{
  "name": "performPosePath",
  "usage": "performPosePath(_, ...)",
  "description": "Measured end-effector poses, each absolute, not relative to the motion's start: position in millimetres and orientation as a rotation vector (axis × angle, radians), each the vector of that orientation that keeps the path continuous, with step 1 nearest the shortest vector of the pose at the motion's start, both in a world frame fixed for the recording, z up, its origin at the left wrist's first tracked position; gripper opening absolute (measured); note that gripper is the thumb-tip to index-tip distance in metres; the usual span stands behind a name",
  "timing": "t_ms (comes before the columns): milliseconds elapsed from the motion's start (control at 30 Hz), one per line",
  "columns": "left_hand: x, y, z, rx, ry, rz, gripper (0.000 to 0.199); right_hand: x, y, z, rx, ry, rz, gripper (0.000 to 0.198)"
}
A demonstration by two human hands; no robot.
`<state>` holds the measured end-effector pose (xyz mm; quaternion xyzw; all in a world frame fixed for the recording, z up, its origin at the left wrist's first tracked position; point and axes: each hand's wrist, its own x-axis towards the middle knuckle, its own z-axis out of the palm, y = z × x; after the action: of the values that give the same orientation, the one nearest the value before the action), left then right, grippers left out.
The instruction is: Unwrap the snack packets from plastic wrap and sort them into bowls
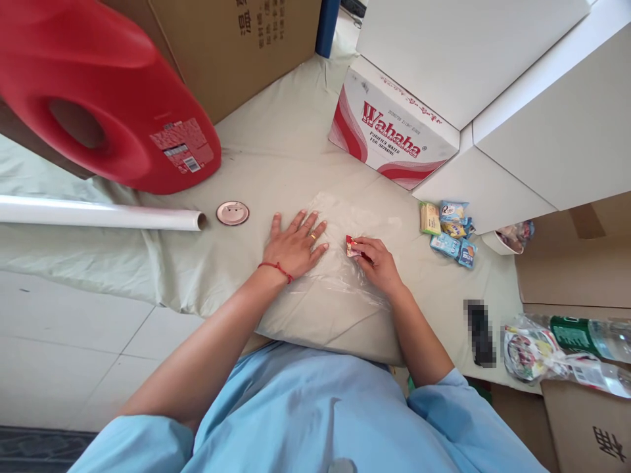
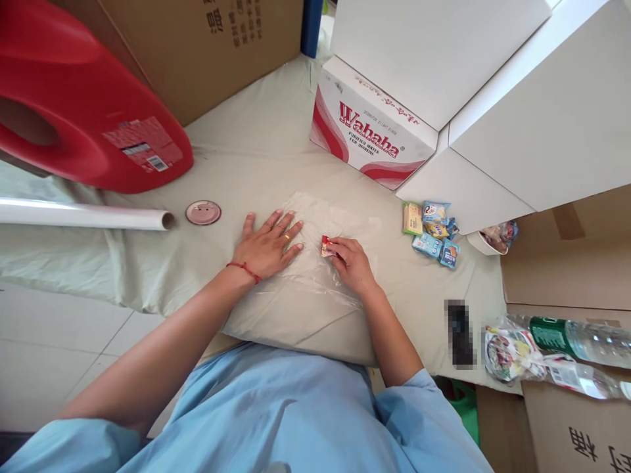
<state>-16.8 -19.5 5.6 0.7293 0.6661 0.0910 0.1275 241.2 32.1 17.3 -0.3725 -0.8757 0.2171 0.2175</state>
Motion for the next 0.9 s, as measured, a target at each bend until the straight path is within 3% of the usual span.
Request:
performPosePath(167, -17, -19, 6, 2.109, 1.953, 0.243, 0.065, 229, 27, 13, -1.035, -2.446, 0.533, 0.028)
performPosePath(400, -18, -21, 11, 2.089, 2.007, 0.199, 0.064, 244, 18, 10, -1.034, -2.482, 0.586, 0.047)
performPosePath(600, -22, -23, 9, 2.117, 2.020, 0.186, 0.064, 287, -21, 26, -1.100, -2.291, 0.674, 0.041)
performPosePath(700, -24, -20, 9, 2.125, 2.012, 0.171, 0.063, 296, -43, 29, -0.996, -2.386, 0.763, 0.050)
performPosePath(833, -25, -26, 9, 2.104, 2.029, 0.156, 0.063, 306, -58, 17, -0.953, -2.475, 0.750, 0.029)
performPosePath(900, -24, -39, 10, 2.115, 2.032, 0.137, 0.062, 317, -61, 14, -0.968, -2.438, 0.777, 0.031)
